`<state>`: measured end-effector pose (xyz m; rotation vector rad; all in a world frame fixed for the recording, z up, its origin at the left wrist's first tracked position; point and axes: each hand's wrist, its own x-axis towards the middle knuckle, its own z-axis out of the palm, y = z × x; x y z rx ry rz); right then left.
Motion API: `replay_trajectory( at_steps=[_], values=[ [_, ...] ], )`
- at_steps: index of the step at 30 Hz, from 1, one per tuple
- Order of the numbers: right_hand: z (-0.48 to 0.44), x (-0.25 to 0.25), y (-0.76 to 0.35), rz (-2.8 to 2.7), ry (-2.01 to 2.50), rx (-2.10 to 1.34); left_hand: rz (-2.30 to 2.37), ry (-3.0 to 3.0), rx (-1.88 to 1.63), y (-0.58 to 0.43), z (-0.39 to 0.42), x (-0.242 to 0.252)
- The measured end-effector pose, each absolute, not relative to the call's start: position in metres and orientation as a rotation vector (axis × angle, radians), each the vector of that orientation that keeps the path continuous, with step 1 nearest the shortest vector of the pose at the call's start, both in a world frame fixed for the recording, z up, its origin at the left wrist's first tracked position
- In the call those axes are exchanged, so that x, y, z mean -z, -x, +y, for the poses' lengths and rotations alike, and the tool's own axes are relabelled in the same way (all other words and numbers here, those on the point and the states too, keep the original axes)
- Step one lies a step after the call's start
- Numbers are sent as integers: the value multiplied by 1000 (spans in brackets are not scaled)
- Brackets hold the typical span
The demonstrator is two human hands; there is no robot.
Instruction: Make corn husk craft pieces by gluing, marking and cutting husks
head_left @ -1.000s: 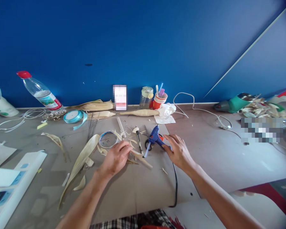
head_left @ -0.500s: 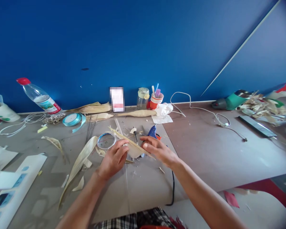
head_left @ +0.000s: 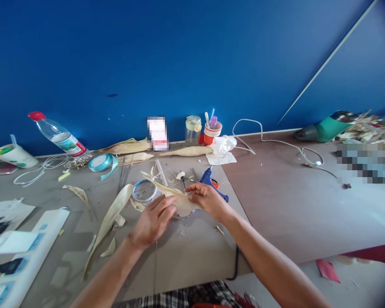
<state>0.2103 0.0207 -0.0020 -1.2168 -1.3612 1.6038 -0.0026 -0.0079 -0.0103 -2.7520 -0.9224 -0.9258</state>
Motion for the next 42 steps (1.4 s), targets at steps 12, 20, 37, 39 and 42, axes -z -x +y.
replay_trajectory(
  at_steps=[12, 20, 37, 39, 42],
  values=[
    [10, 8, -212, -2087, 1232, -850, -892, 2797, 860, 1, -18, 18],
    [13, 7, -211, -1997, 1300, -978, -921, 2755, 735, 2, -27, 23],
    [8, 18, -204, -2310, 1171, -598, -951, 2769, 662, -11, -32, 28],
    [7, 18, -204, -2375, 1188, -524, -946, 2783, 641, -12, -33, 32],
    [5, 16, -203, -2462, 1210, -418, -969, 2824, 577, -13, -35, 36]
  ],
)
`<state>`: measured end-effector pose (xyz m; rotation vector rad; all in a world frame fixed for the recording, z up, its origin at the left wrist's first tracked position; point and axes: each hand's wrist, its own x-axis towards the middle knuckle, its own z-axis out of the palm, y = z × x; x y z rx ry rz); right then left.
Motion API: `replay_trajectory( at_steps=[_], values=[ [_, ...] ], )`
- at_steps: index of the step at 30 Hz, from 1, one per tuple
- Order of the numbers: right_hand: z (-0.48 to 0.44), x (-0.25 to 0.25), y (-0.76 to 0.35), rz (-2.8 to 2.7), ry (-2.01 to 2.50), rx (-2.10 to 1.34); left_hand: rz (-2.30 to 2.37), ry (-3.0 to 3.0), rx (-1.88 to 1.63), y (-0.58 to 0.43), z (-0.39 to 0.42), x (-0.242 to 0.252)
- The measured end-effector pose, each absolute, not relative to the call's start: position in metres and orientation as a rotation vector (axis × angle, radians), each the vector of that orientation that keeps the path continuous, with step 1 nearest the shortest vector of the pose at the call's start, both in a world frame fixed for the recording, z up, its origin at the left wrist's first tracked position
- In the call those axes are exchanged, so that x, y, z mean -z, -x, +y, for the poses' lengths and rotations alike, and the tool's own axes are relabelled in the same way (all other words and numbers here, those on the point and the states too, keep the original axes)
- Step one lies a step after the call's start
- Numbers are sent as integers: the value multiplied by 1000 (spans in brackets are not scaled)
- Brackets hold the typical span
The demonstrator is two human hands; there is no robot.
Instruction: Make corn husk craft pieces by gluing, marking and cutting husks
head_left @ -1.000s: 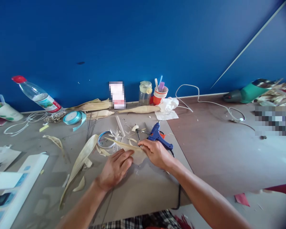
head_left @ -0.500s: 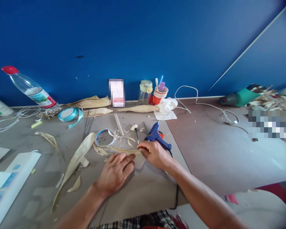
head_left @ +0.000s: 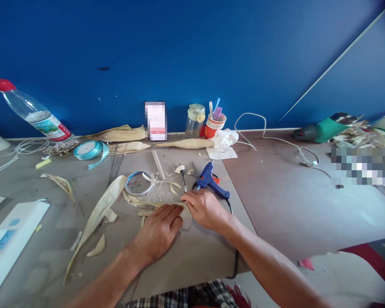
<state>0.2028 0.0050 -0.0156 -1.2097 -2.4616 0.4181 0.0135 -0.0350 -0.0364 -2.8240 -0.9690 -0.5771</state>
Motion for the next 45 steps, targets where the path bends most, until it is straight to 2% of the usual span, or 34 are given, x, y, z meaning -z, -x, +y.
replay_trajectory(
  at_steps=[7, 15, 26, 38, 45],
  values=[
    [4, 14, -207, -2496, 1260, -348, -985, 2870, 490, -14, -40, 35],
    [12, 9, -217, -2245, 1283, -544, -1022, 2927, 421, -13, -39, 38],
    [24, 15, -221, -2423, 1115, -357, -1094, 2951, 356, -11, -42, 35],
    [28, 9, -234, -2489, 1328, -265, -1051, 2931, 347, -8, -41, 35],
    [27, 15, -220, -2574, 1234, -136, -1048, 2943, 362, -9, -40, 33]
  ],
)
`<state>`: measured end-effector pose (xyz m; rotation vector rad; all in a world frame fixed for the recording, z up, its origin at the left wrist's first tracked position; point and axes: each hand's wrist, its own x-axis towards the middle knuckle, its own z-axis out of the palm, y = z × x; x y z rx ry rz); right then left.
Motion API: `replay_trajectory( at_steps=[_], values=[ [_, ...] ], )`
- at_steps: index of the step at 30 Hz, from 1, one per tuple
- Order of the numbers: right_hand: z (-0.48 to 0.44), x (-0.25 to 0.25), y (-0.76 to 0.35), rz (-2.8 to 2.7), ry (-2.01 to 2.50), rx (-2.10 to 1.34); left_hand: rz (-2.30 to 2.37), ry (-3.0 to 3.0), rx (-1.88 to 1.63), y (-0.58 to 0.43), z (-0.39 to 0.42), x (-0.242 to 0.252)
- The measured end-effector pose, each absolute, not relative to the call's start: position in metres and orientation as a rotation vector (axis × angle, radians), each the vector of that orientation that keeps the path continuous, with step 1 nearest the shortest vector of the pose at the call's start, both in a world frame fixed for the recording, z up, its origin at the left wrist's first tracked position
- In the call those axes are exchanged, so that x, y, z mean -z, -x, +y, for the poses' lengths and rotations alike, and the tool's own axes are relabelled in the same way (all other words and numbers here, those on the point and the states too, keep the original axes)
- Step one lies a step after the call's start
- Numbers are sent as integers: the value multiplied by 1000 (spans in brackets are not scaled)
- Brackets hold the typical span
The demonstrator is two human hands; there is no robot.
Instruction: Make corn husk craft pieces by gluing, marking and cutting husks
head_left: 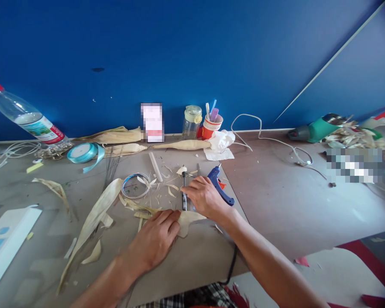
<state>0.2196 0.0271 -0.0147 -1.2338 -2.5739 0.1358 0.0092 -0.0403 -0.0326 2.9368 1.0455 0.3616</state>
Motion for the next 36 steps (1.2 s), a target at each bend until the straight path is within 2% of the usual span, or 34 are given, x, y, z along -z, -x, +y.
replay_trajectory(
  at_steps=[10, 18, 25, 28, 36],
  values=[
    [33, 19, -205, -2735, 1168, -51, 1042, -2930, -343, -8, -42, 33],
    [45, 25, -217, -2423, 982, -48, 1043, -2920, -349, -8, -41, 34],
    [27, 9, -217, -1469, 818, -758, 1060, -2917, -376, -10, -39, 39],
    [23, -3, -221, -1095, 780, -961, 1091, -2944, -392, -13, -37, 38],
    [24, -11, -224, -848, 873, -1368, 1223, -2877, -299, -15, -31, 34]
  ],
)
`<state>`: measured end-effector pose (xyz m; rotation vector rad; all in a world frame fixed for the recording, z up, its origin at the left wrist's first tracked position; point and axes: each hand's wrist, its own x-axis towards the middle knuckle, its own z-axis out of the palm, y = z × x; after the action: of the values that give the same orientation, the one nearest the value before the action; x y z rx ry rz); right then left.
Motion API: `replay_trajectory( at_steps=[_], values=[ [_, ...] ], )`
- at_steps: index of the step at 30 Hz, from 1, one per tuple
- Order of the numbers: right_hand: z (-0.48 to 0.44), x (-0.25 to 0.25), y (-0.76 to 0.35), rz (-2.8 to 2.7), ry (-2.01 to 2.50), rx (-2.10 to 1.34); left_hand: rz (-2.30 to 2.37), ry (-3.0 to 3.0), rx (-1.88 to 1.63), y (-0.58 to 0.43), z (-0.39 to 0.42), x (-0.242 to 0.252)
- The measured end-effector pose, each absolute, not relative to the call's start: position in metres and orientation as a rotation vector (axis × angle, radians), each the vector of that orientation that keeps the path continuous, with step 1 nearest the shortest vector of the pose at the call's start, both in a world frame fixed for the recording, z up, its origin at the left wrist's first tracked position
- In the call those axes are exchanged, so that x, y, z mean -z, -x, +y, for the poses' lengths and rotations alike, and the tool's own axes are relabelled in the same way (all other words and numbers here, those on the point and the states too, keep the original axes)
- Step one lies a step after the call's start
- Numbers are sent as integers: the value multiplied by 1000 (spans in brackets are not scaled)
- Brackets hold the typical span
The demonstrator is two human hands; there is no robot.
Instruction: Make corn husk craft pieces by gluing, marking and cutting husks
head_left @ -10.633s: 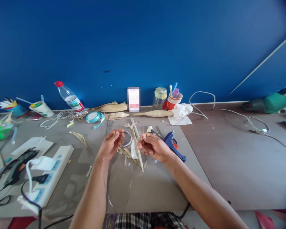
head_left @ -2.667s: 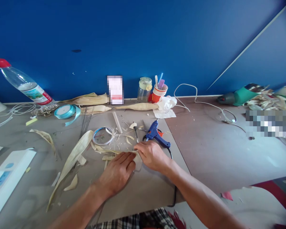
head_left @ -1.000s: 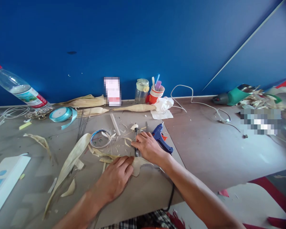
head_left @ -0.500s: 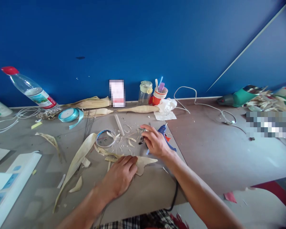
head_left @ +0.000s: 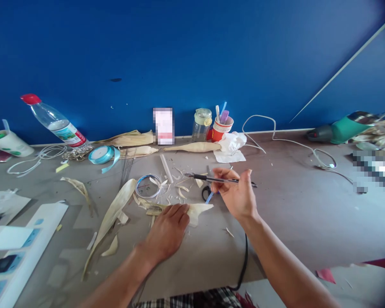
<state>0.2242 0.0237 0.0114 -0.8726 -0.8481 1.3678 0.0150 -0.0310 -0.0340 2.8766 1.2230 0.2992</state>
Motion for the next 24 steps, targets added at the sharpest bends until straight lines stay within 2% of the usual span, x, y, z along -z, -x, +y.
replay_trajectory(
  at_steps=[4, 11, 17, 20, 24],
  values=[
    [22, 0, -215, -806, 909, -1529, 1228, -2849, -301, -15, -30, 37],
    [16, 0, -214, -773, 798, -1325, 1237, -2836, -361, -13, -31, 39],
    [-10, 0, -188, -760, 568, -1692, 1219, -2819, -350, -14, -33, 34],
    [-14, 9, -179, -744, 625, -1781, 1239, -2782, -356, -14, -33, 33],
    [-7, 17, -186, -840, 856, -1609, 1239, -2809, -386, -14, -32, 37]
  ],
)
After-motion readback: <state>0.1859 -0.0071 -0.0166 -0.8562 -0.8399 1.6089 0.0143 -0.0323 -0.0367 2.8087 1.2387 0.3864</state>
